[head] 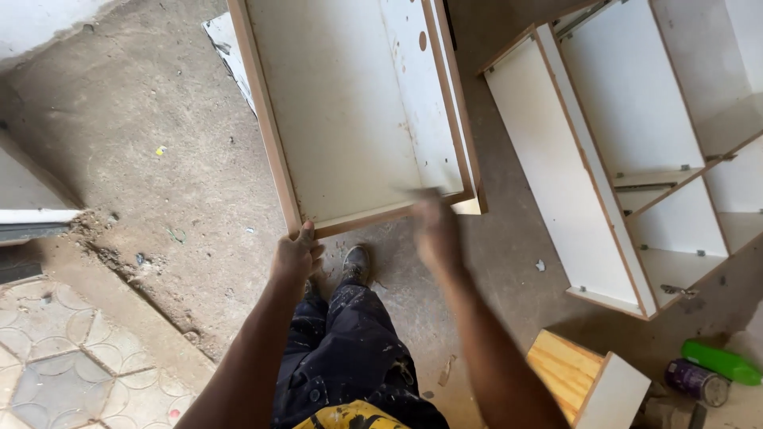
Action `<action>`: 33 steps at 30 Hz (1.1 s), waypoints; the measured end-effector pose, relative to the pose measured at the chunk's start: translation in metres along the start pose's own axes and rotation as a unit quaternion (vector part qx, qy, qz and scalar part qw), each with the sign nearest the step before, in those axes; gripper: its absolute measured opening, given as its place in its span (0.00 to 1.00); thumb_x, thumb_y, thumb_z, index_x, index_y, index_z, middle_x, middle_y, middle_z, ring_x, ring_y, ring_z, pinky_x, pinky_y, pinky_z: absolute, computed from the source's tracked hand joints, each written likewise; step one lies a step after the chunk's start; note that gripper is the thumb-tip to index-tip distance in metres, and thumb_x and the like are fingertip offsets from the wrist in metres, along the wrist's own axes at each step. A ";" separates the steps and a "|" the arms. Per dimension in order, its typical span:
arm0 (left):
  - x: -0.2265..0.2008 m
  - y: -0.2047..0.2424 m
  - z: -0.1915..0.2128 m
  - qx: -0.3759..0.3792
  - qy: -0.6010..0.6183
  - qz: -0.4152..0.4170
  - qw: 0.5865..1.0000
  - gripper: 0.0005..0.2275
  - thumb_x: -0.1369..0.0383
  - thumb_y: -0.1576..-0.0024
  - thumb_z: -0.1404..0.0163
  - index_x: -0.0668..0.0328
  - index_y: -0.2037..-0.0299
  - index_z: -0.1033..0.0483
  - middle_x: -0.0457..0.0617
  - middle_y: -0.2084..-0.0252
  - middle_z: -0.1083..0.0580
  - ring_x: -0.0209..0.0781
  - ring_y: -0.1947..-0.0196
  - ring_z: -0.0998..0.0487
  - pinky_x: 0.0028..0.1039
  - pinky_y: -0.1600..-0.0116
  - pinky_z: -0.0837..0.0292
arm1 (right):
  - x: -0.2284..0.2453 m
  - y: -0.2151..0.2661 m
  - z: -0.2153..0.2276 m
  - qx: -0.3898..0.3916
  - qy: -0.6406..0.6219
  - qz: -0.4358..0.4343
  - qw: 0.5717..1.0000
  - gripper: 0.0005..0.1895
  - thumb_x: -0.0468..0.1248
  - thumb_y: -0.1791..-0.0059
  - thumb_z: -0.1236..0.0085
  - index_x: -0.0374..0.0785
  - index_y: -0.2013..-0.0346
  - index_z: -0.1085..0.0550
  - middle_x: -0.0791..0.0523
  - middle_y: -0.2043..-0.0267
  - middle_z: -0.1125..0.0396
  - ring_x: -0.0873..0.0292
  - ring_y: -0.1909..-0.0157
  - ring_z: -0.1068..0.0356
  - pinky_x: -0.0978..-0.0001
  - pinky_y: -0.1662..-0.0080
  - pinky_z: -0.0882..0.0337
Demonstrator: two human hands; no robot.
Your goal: Sanding the edges of a wooden drawer to smooth them out using a sanding block.
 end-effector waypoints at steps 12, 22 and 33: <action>-0.039 0.000 -0.078 0.114 -0.472 -0.128 0.865 0.39 0.26 0.42 0.75 0.37 0.36 0.26 0.52 0.42 0.24 0.57 0.35 0.29 0.54 0.33 0.38 | -0.125 0.014 -0.031 -0.284 -0.197 -0.113 0.932 0.29 0.41 0.44 0.56 0.34 0.31 0.45 0.43 0.32 0.47 0.46 0.30 0.46 0.52 0.31 0.46; -0.052 0.036 -0.051 0.152 -0.576 -0.318 0.738 0.32 0.40 0.33 0.72 0.57 0.42 0.25 0.63 0.46 0.23 0.59 0.39 0.26 0.48 0.25 0.49 | -0.074 -0.036 -0.024 -0.353 -0.206 -0.183 0.894 0.46 0.67 0.47 0.59 0.23 0.41 0.46 0.35 0.40 0.40 0.37 0.35 0.38 0.45 0.36 0.37; -0.057 0.040 -0.044 0.126 -0.476 -0.319 0.810 0.30 0.46 0.30 0.76 0.65 0.37 0.35 0.68 0.49 0.24 0.63 0.38 0.29 0.47 0.26 0.50 | -0.031 -0.008 -0.048 -0.259 -0.342 -0.131 0.894 0.38 0.55 0.42 0.73 0.18 0.35 0.54 0.33 0.36 0.51 0.32 0.30 0.48 0.42 0.32 0.47</action>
Point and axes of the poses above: each hand's wrist, its own y-axis away from the middle knuckle, its own z-axis out of the back of the hand, x = y × z, the point moved 4 cm from there along -y, towards the middle knuckle
